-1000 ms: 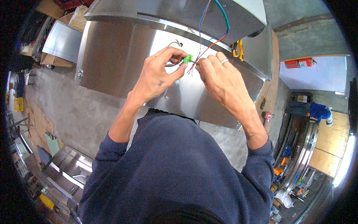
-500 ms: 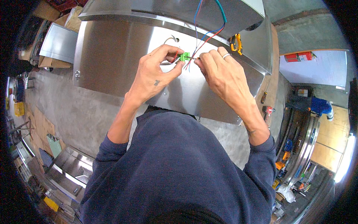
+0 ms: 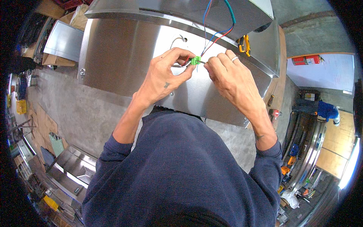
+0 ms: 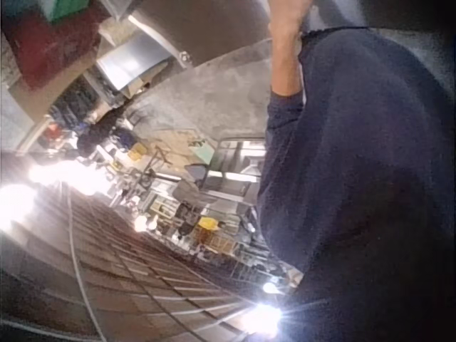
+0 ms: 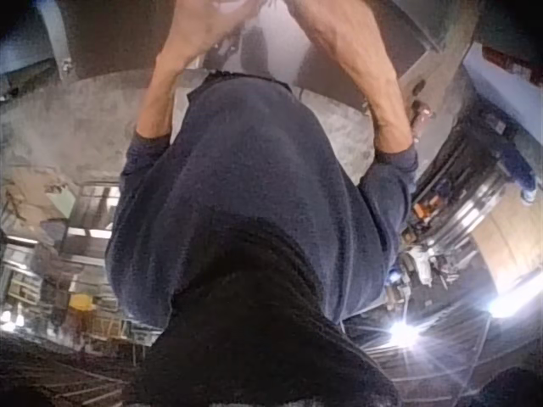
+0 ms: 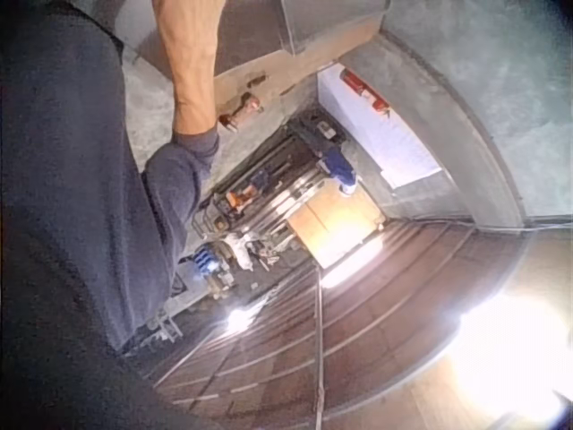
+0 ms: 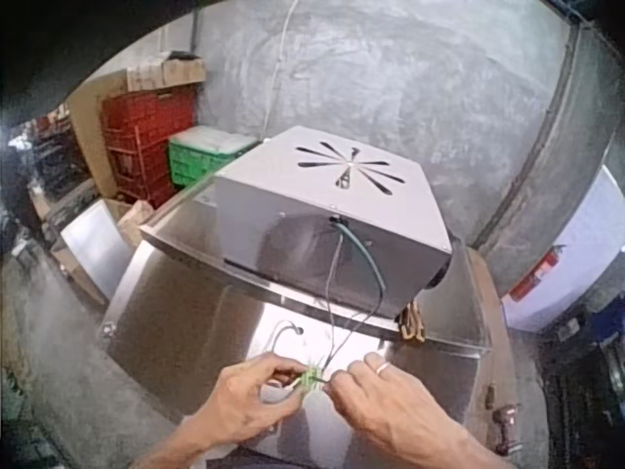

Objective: The person strips the ends of several colored wires using pliers and inserts them into a green terminal block connector. They then tighten the terminal screws with a screwdriver to secure the connections.

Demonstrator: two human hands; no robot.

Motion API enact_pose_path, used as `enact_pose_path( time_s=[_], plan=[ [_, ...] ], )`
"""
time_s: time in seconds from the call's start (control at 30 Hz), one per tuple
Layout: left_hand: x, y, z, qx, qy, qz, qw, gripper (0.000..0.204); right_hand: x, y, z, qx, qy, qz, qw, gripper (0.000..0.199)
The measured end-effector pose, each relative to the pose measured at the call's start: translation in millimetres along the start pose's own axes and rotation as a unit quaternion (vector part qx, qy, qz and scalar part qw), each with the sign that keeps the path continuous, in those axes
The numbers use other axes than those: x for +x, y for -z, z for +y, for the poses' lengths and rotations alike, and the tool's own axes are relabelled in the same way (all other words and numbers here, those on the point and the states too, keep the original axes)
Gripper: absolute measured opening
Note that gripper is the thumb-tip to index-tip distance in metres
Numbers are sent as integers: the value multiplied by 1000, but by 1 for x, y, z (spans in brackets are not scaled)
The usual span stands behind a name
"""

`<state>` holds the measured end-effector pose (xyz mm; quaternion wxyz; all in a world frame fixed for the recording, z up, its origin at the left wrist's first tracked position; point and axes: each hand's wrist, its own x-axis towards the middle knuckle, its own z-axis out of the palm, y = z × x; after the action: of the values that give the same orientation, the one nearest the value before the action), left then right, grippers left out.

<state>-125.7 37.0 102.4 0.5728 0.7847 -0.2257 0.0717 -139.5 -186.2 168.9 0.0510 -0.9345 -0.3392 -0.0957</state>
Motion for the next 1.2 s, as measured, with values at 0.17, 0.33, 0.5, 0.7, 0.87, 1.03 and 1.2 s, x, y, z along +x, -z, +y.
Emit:
enact_pose_path(
  time_s=[0.17,0.33,0.5,0.7,0.87,1.03,1.2],
  plan=[
    [-2,0,-2,14,6,2,1000,28,-3,-6,-2,-13,-49,-1,999,20],
    [-1,3,-2,7,0,4,1000,29,2,5,-1,-35,19,18,999,15],
    [-2,7,1,-2,-11,-6,1000,30,-2,6,4,-8,45,2,999,11],
    [-2,6,1,14,-44,-8,999,30,-4,3,-2,43,-65,-57,995,19],
    [-3,5,-1,31,-65,-2,997,29,1,4,-3,145,-179,-161,960,29],
    [-3,7,1,39,-56,0,998,29,-3,-2,-4,1,15,17,1000,21],
    [-4,10,4,44,-74,-17,996,30,-2,1,0,-35,77,18,996,20]
  ],
)
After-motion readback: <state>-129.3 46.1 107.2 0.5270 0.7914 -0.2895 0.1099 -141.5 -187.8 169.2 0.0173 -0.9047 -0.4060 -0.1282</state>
